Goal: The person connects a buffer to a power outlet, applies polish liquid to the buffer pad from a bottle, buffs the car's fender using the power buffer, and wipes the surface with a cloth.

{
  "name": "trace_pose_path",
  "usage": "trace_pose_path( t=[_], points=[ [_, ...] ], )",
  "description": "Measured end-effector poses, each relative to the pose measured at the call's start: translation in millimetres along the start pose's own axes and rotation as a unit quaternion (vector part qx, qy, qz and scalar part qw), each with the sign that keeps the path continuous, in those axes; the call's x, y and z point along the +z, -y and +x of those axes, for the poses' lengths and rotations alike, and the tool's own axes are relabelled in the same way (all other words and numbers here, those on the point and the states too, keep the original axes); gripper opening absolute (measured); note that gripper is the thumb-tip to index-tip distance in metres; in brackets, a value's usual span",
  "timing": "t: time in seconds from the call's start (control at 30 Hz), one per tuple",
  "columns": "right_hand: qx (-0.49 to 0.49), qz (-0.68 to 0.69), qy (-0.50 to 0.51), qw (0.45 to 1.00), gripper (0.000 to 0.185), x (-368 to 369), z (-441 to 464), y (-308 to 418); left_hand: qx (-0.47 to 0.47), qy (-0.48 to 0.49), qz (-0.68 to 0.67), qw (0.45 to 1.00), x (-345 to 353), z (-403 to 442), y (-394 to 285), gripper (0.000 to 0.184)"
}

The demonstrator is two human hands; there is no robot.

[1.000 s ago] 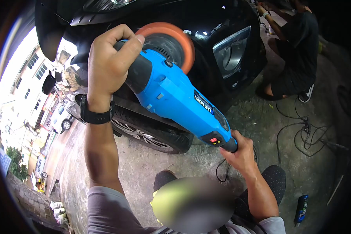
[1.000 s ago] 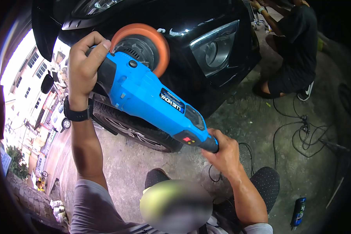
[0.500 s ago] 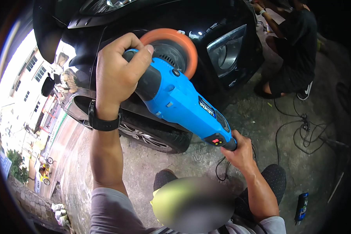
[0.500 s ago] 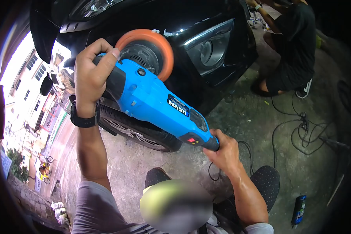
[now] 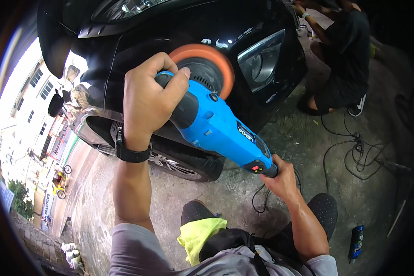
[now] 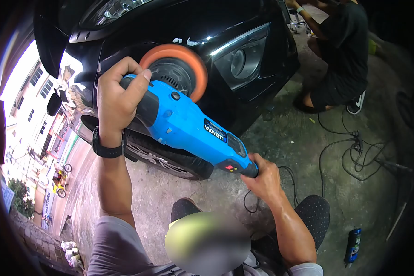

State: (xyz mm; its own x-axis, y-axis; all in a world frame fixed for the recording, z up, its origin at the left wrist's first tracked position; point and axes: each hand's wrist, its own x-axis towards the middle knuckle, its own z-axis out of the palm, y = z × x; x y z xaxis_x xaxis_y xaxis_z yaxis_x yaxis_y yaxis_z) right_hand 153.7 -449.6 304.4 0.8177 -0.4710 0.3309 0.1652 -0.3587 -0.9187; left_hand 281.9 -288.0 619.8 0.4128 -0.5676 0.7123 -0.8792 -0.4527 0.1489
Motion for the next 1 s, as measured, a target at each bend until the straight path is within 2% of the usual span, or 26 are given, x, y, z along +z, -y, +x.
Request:
trace_pose_path(
  t=[0.23,0.3,0.43,0.5,0.83,0.9,0.93,1.0],
  points=[
    [0.010,-0.003,0.004,1.000,0.032,0.6,-1.5,-7.8,-0.010,-0.005,-0.007,1.000,10.3,-5.0,-2.5,0.021],
    [0.025,-0.008,0.025,0.999,0.042,-1.1,-1.7,-11.3,-0.006,-0.007,-0.012,1.000,13.7,-6.1,-3.7,0.021],
    [0.059,0.002,0.041,0.997,0.041,-2.8,-2.3,-13.5,0.000,-0.001,-0.007,1.000,19.5,-10.8,-7.7,0.022],
    [0.041,0.008,0.013,0.999,0.033,1.4,-3.7,-22.5,-0.004,0.001,-0.008,1.000,22.9,-13.5,-8.4,0.022],
    [0.076,0.030,0.025,0.996,0.034,4.3,-6.0,-42.7,0.023,-0.038,0.009,0.999,47.2,-28.0,-4.6,0.019],
    [0.121,0.038,0.107,0.986,0.058,2.8,-5.3,-52.1,0.035,-0.055,0.037,0.997,54.2,-31.6,-7.1,0.018],
    [0.122,0.036,0.107,0.986,0.058,-0.2,-5.2,-51.2,0.030,-0.072,0.067,0.995,58.8,-33.5,-9.8,0.019],
    [-0.056,0.089,0.175,0.979,0.092,-8.9,1.5,-42.6,0.028,-0.083,0.119,0.989,62.5,-37.0,-16.5,0.017]
  ],
)
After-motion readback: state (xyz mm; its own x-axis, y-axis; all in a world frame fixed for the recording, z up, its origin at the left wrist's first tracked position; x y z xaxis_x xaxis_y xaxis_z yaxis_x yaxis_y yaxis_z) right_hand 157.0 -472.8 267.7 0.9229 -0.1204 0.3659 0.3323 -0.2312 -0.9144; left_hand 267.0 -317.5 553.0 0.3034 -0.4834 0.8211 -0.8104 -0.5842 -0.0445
